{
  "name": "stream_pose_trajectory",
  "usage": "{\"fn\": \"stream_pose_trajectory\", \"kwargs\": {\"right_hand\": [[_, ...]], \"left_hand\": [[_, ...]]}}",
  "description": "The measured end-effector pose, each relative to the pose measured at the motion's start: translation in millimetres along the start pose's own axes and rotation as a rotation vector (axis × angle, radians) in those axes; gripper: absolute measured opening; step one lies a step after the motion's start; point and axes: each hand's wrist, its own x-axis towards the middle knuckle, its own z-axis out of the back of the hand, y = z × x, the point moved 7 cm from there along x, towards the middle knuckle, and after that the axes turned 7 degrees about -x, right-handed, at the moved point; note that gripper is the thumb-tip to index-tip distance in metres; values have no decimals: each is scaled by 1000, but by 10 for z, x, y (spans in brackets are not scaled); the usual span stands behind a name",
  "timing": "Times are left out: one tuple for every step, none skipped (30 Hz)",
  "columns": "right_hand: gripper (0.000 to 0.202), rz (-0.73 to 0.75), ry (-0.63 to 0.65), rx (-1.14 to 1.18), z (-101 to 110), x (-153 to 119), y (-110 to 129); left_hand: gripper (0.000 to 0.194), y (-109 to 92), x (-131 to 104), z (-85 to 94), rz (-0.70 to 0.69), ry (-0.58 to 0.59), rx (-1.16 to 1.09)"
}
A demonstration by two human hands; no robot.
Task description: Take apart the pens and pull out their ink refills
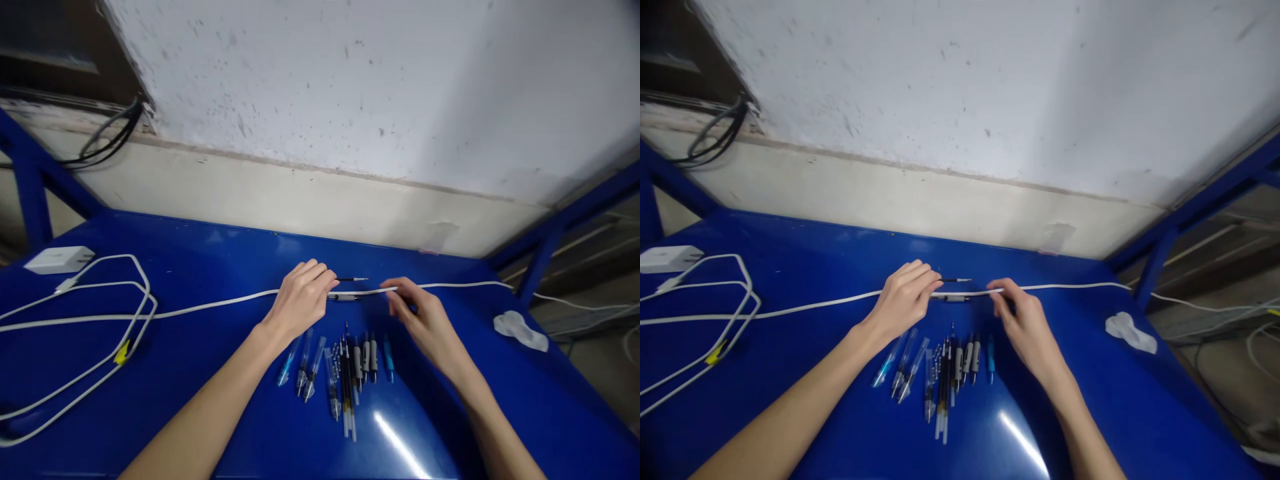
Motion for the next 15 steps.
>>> {"fn": "stream_pose_trajectory", "kwargs": {"right_hand": [[30,-71,-25,-32,44,-83,-116],[28,-125,-11,-60,47,-172,-207],[27,-162,4,-99,37,-260,-272],[24,-181,14,-145,20,-337,-306],[21,-187,14,-189,2,-399,-313],[19,-190,10,-231,-16,-444,-303],[17,-194,4,-262,-34,-471,-282],[15,-204,3,-281,-53,-483,-256],[14,-217,10,-289,-74,-483,-230],[13,-230,23,-295,-96,-475,-203],[13,-238,36,-303,-114,-463,-174],[12,-237,47,-317,-127,-450,-142],[12,-231,52,-336,-132,-438,-108],[13,-223,56,-359,-132,-431,-76],[14,-215,57,-381,-127,-429,-48]], "left_hand": [[28,-2,-1,-7,-1,-5,-45],[28,-4,-3,-14,-3,-10,-86],[28,-4,-6,-19,-2,-13,-118],[28,-3,-9,-21,0,-17,-138],[28,-1,-11,-20,2,-21,-148],[27,1,-13,-17,3,-25,-152],[27,1,-13,-13,4,-26,-153],[27,-1,-13,-9,3,-26,-153],[27,-6,-12,-7,-1,-23,-152],[26,-14,-11,-7,-6,-18,-152],[26,-21,-10,-9,-12,-12,-153],[26,-29,-9,-12,-16,-5,-154],[26,-36,-9,-15,-21,0,-154],[26,-40,-9,-17,-23,4,-154],[26,-43,-10,-19,-25,7,-152]]}}
